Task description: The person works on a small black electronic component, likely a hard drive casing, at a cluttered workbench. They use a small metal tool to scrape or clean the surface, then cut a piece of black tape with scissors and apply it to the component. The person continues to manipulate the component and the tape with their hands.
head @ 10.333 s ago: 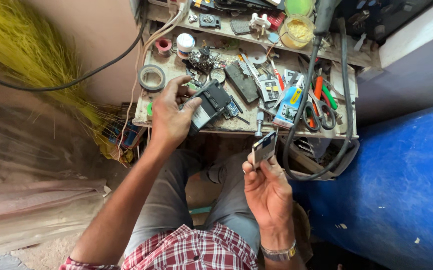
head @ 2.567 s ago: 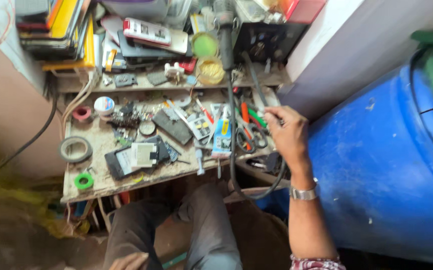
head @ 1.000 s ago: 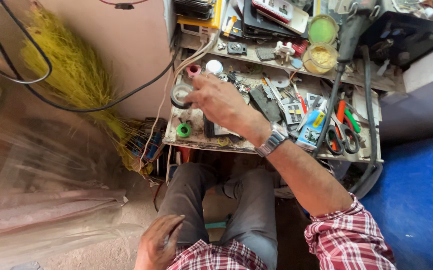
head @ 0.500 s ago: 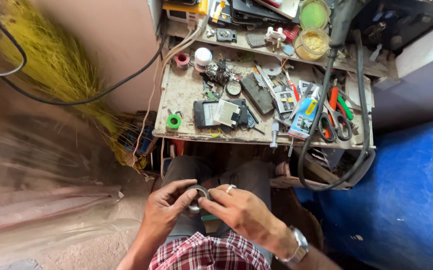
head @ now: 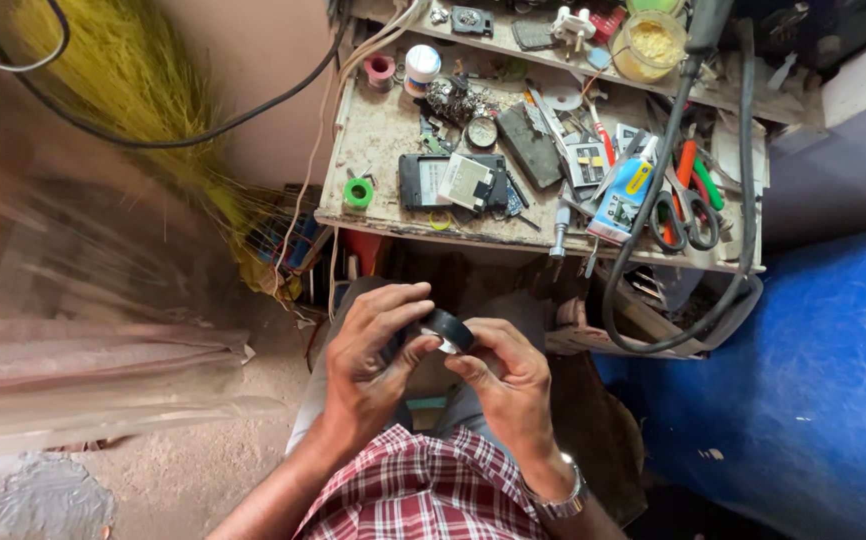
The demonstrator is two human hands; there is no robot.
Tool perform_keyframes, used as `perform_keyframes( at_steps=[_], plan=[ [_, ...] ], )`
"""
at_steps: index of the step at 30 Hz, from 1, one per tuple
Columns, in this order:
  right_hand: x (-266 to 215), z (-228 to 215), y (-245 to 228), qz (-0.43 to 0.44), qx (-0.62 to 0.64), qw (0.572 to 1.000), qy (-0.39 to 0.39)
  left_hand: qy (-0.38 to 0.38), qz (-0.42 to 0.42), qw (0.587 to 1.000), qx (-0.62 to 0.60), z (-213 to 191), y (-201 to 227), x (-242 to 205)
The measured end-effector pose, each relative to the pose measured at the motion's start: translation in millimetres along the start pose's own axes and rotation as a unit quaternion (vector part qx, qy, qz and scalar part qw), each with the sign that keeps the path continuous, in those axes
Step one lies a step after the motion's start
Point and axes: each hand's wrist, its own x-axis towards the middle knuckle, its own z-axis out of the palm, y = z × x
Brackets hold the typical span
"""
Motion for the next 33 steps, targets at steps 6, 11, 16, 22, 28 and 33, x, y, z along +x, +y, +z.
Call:
perform_keyframes(
  at_steps=[6, 11, 16, 22, 28, 33],
  plan=[
    [3.9, 11.3, -25.3, -0.224, -0.267, 0.935, 0.06, -0.014, -0.039, 0.999, 0.008, -6.5, 9.8, -7.0],
    [3.4, 16.5, -30.4, -0.253, -0.314, 0.912, 0.075, -0.036, -0.057, 0.997, -0.032, -11.0, 14.3, -7.0],
    [4.3, 16.9, -30.7, -0.285, -0.335, 0.895, 0.067, -0.071, -0.105, 0.991, -0.05, -16.9, 18.0, 2.4],
    [2.0, 17.1, -28.5, -0.268, -0.341, 0.9, 0.046, -0.123, -0.049, 0.991, 0.031, -21.1, 15.6, 8.7],
    [-0.2, 17.5, -26.2, -0.231, -0.295, 0.927, 0.011, -0.1, -0.034, 0.994, 0.035, -19.2, 16.3, 0.4],
    [2.8, 17.0, -29.4, -0.258, -0.313, 0.914, 0.019, -0.115, -0.022, 0.992, 0.044, -29.5, 19.9, 5.6]
  ],
)
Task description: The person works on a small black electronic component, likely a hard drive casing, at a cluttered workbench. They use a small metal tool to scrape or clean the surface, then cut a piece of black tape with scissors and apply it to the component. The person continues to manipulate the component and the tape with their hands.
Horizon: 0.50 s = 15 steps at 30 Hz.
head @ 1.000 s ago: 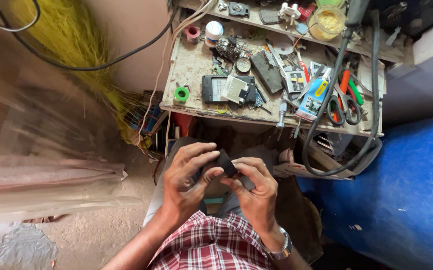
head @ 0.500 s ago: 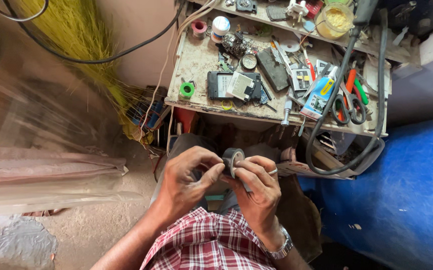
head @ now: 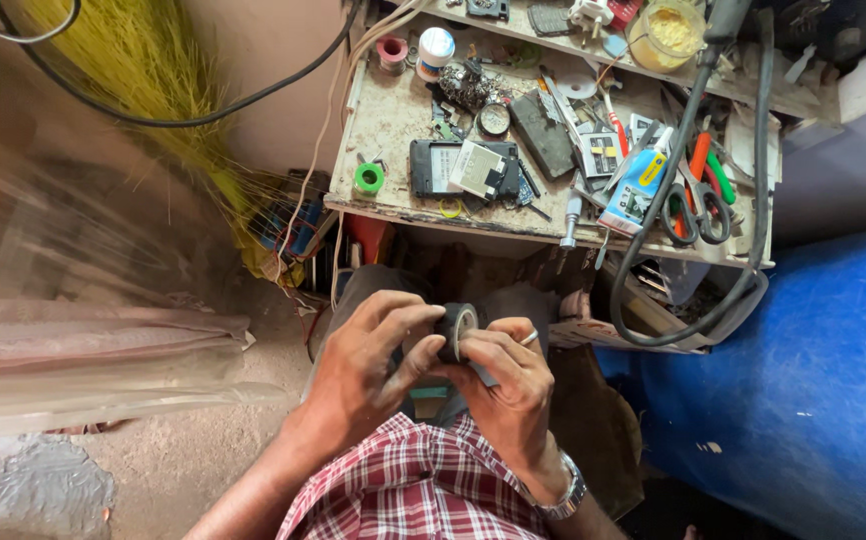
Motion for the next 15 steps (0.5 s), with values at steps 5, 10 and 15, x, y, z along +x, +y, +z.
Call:
perform_keyframes(
  at_steps=[5, 10, 15],
  plan=[
    [-1.2, -0.4, -0.3, -0.013, -0.008, 1.0, -0.012, 0.006, 0.038, 0.999, 0.011, -5.1, -5.1, 1.0],
    [-8.4, -1.1, -0.1, 0.061, 0.027, 0.996, -0.054, 0.017, 0.066, 0.995, 0.075, 8.2, -7.7, -4.2],
    [-6.8, -0.5, -0.1, 0.131, 0.041, 0.988, -0.069, 0.032, 0.043, 0.997, 0.059, 12.7, -12.3, -4.2]
  ],
)
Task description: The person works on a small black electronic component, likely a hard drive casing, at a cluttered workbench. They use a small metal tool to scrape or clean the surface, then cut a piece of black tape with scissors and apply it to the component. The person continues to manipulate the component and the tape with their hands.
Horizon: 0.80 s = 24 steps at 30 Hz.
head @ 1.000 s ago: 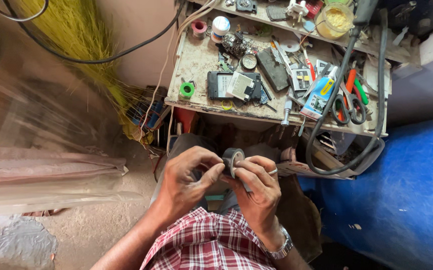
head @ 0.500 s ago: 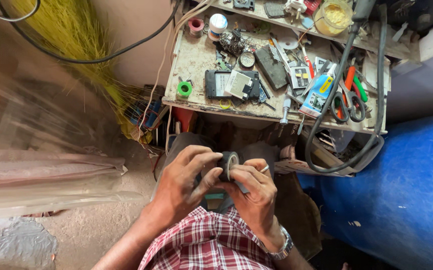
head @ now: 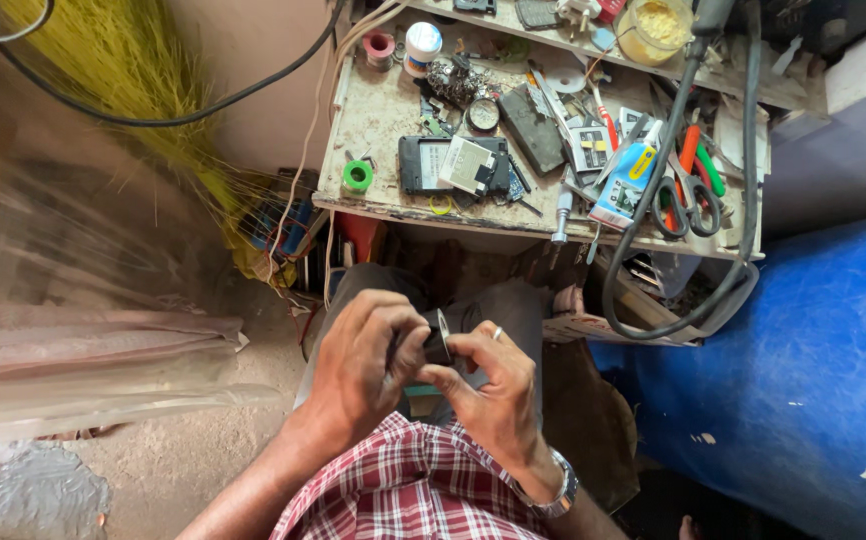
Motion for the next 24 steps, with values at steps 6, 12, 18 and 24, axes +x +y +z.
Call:
perform_keyframes(
  at_steps=[6, 12, 18, 24],
  plan=[
    [3.1, -1.3, -8.6, 0.003, 0.067, 0.998, -0.016, -0.065, -0.107, 0.984, -0.124, -12.7, -8.1, 14.3],
    [-2.8, -0.4, -5.9, 0.089, 0.156, 0.983, -0.026, -0.028, -0.068, 0.993, -0.091, -7.5, -1.7, 8.6],
    [-8.6, 14.7, 5.1, 0.22, 0.275, 0.935, -0.046, 0.019, -0.031, 0.999, -0.02, -8.6, 2.9, 10.2],
    [-12.8, 11.2, 8.3, 0.234, 0.28, 0.927, -0.084, -0.077, -0.168, 0.981, -0.053, -9.2, -11.1, 16.8]
  ],
)
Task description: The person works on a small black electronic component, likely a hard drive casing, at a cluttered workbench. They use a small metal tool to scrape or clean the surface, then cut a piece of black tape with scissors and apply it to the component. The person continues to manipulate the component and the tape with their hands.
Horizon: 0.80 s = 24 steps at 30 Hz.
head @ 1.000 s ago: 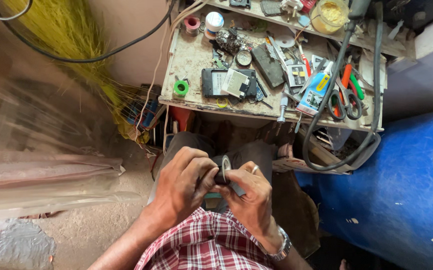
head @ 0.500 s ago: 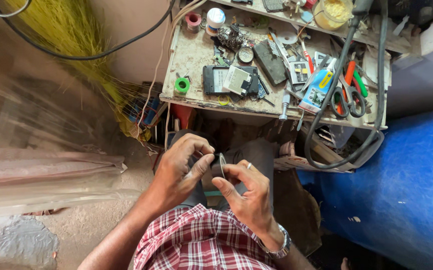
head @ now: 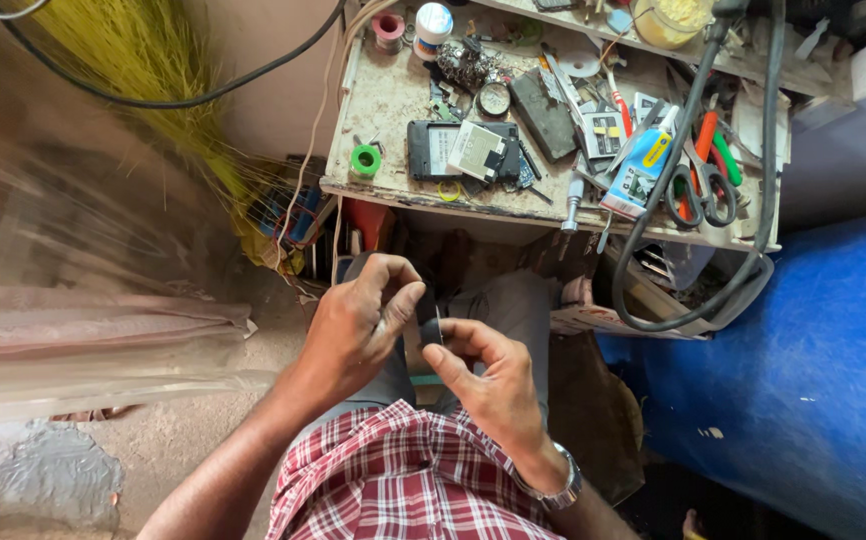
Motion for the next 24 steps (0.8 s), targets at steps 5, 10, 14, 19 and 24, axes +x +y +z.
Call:
perform_keyframes(
  at_steps=[5, 10, 14, 19, 24],
  plan=[
    [0.5, -0.5, 3.2, 0.013, 0.037, 0.999, -0.005, 0.054, 0.11, 0.991, 0.045, 10.0, -1.1, -6.7],
    [4.4, -0.3, 12.9, 0.047, 0.089, 0.995, -0.016, 0.074, 0.137, 0.986, 0.063, 7.6, 3.7, -7.0],
    [-0.8, -2.2, 18.4, 0.054, 0.138, 0.989, -0.026, -0.033, -0.051, 0.997, 0.044, 3.9, -4.8, 3.2],
    [-5.2, -3.3, 18.1, 0.086, 0.187, 0.977, -0.053, -0.058, -0.037, 0.998, -0.007, 1.0, -10.5, 4.8],
    [-19.3, -8.1, 28.0, 0.139, 0.184, 0.971, -0.069, -0.093, -0.014, 0.995, -0.033, 1.0, -17.5, -5.1]
  ],
)
